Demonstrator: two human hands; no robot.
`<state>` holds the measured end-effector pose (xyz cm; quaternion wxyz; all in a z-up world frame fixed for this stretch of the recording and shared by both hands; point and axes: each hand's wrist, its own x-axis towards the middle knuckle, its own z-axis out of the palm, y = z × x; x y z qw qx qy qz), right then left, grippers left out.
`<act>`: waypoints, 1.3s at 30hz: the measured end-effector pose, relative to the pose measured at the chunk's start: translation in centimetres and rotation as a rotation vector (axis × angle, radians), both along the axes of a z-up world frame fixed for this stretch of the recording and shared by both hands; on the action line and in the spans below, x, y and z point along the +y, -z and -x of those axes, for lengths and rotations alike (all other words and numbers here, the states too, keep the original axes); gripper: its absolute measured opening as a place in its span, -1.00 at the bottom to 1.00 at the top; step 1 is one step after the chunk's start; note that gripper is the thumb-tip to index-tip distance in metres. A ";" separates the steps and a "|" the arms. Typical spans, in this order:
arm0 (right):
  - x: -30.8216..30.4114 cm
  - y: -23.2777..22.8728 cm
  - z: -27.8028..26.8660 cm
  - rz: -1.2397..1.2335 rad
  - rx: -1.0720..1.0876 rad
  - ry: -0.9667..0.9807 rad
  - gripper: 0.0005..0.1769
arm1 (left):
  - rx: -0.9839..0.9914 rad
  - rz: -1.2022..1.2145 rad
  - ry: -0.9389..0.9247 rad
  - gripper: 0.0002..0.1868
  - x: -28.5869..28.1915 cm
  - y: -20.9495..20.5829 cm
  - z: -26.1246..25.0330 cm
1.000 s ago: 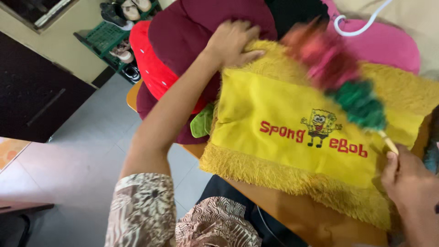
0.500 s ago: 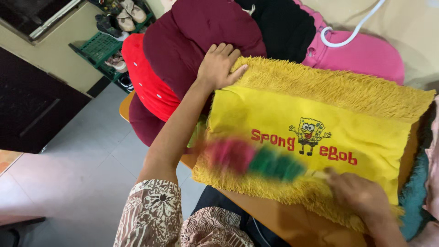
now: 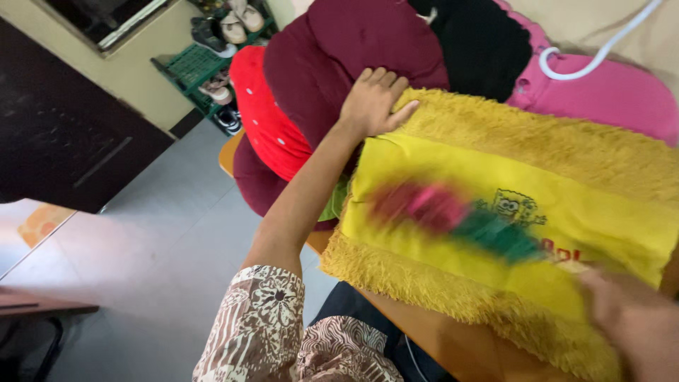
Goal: The person cleans a yellow pillow using a duster, hitting it repeatedly on both sides while holding it on a table.
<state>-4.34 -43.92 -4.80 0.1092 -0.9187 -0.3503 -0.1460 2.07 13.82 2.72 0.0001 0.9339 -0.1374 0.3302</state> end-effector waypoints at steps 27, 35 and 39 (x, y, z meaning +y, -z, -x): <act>2.9 -1.0 -0.5 0.117 -0.064 0.230 -0.81 | -0.007 0.048 0.006 -0.48 -0.1 0.2 0.1; 3.8 -0.9 -0.2 0.143 -0.095 0.088 -0.83 | 0.006 0.040 -0.006 -0.47 0.1 0.0 0.0; 1.9 -0.5 -0.1 0.076 -0.098 0.278 -0.83 | 0.025 0.050 0.013 -0.46 0.1 0.0 0.1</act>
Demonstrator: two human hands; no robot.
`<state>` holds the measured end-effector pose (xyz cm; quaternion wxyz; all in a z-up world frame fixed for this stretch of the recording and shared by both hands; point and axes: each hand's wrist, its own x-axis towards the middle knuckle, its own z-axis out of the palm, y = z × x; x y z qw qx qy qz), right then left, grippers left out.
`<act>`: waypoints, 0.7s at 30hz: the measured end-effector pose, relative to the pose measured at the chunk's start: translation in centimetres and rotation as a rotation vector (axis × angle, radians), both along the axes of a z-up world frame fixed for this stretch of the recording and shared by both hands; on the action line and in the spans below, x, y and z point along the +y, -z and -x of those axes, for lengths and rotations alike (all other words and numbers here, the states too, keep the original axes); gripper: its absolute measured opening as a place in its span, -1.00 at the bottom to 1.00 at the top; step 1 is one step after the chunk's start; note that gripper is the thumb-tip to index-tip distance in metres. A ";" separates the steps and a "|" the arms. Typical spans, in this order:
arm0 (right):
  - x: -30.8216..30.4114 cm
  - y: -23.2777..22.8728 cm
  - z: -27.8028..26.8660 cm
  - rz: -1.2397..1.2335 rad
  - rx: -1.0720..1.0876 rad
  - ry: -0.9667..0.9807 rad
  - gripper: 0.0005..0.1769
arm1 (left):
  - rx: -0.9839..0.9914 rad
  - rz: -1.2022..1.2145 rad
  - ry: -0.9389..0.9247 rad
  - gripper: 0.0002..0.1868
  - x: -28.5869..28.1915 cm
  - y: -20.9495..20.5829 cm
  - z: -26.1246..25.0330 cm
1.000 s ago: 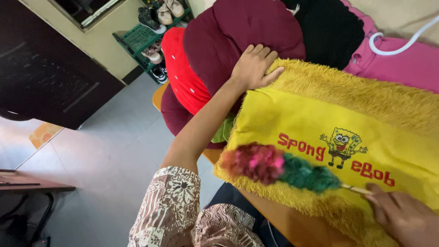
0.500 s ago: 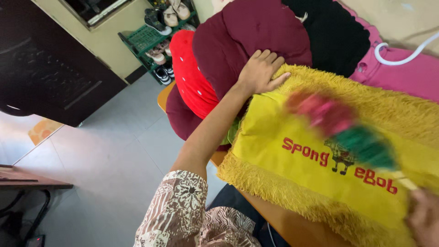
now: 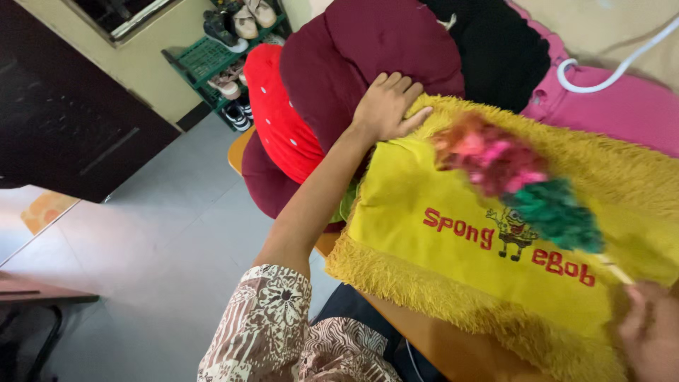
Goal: The person cleans a yellow pillow using a duster, hitting it repeatedly on both sides while holding it on a table.
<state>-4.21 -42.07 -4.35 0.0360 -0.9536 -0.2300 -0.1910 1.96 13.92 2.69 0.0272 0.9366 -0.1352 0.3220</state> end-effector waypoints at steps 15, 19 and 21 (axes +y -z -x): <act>-2.5 1.3 1.6 -0.242 -0.258 -0.191 -0.91 | -0.013 0.005 0.045 -0.52 0.3 0.3 0.0; -2.8 1.6 -0.1 -0.077 -0.213 -0.013 -0.72 | -0.035 -0.024 0.051 -0.55 0.5 0.5 -0.2; -4.6 1.2 -1.3 -0.120 -0.345 0.081 -0.75 | -0.021 -0.016 0.048 -0.57 0.5 0.7 -0.4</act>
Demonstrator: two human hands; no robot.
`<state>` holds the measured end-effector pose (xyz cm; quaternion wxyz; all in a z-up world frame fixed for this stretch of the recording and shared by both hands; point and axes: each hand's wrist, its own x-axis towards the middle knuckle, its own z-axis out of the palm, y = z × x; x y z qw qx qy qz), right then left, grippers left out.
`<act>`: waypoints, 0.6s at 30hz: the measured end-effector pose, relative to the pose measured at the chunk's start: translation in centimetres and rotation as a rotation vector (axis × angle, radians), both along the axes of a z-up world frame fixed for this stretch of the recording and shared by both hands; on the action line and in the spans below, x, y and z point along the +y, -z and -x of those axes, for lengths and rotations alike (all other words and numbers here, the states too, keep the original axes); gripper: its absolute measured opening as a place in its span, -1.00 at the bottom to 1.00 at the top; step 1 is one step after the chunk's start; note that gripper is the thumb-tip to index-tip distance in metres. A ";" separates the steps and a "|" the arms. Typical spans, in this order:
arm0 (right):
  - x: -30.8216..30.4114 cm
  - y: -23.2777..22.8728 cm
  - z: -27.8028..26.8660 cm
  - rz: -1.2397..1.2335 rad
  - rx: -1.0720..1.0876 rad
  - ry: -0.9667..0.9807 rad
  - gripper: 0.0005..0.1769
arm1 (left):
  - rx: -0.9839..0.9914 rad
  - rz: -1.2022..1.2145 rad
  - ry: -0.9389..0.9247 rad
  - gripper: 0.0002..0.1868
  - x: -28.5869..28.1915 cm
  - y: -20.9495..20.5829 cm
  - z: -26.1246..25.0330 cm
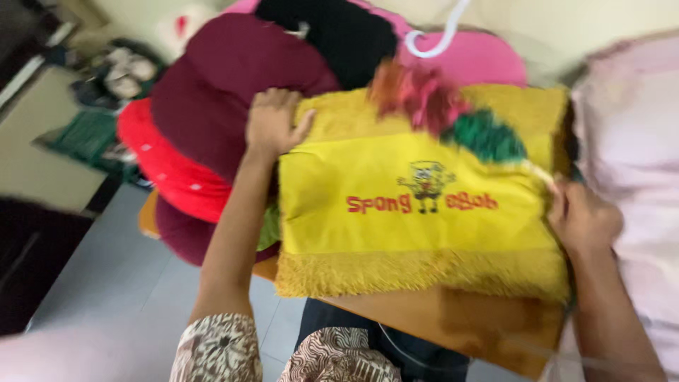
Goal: The person cleans a yellow pillow using a duster, hitting it repeatedly on both sides while holding it on a table.
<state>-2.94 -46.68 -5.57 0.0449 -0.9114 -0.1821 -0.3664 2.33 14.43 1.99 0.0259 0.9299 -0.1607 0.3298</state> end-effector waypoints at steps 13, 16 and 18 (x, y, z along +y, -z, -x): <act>5.9 -5.2 3.4 -0.070 -0.059 -0.164 -0.89 | -0.063 -0.149 -0.289 -0.55 -3.6 -1.4 1.2; 6.3 -6.6 5.0 -0.050 0.037 -0.250 -0.89 | -0.192 -0.052 -0.103 -0.60 -6.6 -1.9 2.1; 5.5 -7.8 5.0 0.322 0.038 -0.369 -0.76 | -0.100 0.064 0.022 -0.57 -8.8 -1.6 3.2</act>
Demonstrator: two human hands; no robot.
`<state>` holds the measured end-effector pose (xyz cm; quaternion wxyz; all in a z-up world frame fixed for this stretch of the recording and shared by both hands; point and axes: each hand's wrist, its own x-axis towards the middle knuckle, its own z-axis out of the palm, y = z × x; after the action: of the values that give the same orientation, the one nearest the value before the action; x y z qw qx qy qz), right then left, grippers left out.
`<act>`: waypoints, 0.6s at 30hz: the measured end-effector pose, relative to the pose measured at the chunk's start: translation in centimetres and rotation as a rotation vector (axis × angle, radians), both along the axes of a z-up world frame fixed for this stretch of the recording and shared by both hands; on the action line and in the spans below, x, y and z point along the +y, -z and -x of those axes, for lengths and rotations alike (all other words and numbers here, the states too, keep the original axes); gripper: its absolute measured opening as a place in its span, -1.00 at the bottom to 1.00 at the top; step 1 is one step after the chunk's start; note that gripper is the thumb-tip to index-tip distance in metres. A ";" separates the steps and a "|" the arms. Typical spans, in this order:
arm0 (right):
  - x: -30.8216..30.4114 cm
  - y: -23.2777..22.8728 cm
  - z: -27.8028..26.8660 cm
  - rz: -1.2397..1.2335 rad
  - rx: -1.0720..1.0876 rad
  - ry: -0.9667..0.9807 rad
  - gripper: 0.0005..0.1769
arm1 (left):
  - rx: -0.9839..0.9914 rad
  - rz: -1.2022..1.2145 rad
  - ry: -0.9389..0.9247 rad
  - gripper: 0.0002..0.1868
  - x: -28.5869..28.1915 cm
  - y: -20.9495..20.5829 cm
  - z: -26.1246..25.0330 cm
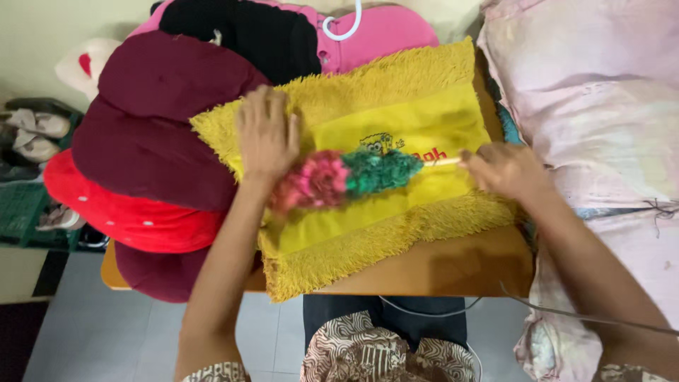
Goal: The person cleans a yellow pillow using a duster, hitting it repeatedly on both sides while holding it on a table.
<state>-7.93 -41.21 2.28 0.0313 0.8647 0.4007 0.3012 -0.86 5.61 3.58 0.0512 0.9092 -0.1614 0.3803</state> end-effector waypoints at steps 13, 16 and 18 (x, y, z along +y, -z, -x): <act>-0.9 0.5 0.0 -0.363 0.186 0.425 -0.77 | 0.086 0.102 0.002 -0.47 -3.3 3.6 -1.9; -0.3 1.2 -0.2 -0.373 0.075 0.535 -0.75 | 0.067 0.157 0.004 -0.60 -3.4 3.6 -1.6; 0.0 2.4 0.7 -0.363 0.124 0.427 -0.75 | 0.082 0.142 -0.015 -0.58 -3.3 3.5 -1.5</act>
<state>-8.62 -41.17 -0.13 -0.0857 0.9379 0.1501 0.3009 0.64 2.28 0.07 0.1195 0.9193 -0.1248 0.3535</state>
